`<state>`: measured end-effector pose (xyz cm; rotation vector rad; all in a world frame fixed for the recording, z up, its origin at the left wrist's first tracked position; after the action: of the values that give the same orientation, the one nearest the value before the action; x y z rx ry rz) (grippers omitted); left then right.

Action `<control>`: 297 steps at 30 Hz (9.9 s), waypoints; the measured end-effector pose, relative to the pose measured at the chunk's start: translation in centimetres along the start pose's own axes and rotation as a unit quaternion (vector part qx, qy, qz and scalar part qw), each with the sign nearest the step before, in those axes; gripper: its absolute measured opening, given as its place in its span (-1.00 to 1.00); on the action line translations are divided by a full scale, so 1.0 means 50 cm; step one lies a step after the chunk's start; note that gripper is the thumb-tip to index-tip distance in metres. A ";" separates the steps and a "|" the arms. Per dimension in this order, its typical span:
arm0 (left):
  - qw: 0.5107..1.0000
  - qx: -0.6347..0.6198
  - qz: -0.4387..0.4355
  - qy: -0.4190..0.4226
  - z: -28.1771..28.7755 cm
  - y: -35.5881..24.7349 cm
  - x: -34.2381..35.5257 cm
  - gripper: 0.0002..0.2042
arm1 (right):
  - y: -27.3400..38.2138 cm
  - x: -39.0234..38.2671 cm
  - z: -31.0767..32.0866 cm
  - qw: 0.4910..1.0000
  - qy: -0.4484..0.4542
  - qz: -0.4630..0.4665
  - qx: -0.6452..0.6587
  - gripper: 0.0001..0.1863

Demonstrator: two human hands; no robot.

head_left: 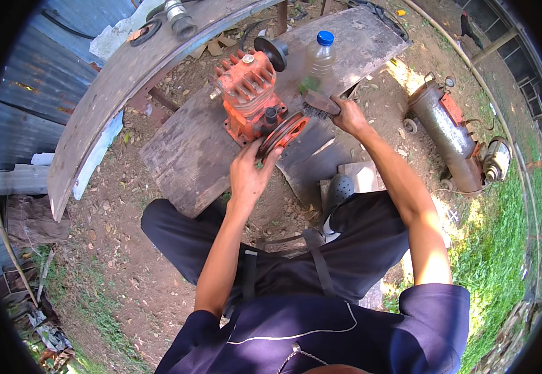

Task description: The person brushes a red pump head with a wire brush, pours liquid from a plastic bottle onto it, and wipes a small plate with a cloth. They then use two wrenches to tighten bolts on a pulley wheel.

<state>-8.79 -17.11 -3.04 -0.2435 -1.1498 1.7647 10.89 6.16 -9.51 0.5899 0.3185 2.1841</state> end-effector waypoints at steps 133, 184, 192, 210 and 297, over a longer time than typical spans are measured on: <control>0.989 0.117 -0.088 -0.011 0.033 -0.107 0.076 -0.68 | 0.158 0.035 0.193 0.988 -0.121 0.054 -0.084 -0.80; 0.997 -0.021 -0.041 -0.069 0.022 -0.019 0.099 -0.78 | 0.110 0.027 0.206 0.997 0.002 -0.042 -0.057 -0.64; 0.990 -0.081 0.077 -0.084 0.056 0.056 0.039 -0.82 | 0.137 0.033 0.182 0.994 0.033 -0.023 -0.097 -0.67; 0.998 -0.048 -0.030 -0.002 0.114 0.095 0.066 -0.81 | 0.135 -0.027 0.151 0.990 0.061 -0.092 0.093 -0.69; 0.993 -0.005 -0.113 0.043 0.040 0.088 0.094 -0.86 | 0.444 -0.052 0.132 0.959 0.021 0.268 -0.093 -0.61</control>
<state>-15.08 -14.84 -3.95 -0.1857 -1.0793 1.5353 1.00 -9.53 4.55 0.5717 -0.0382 2.7110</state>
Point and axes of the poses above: each hand's wrist, its own x-axis towards the middle knuckle, its own z-axis out of the back of the hand, y = z × x, the point moved 10 cm from there along x, towards the middle knuckle, and after that the axes turned 9 degrees about -y, right-handed, at the moved point
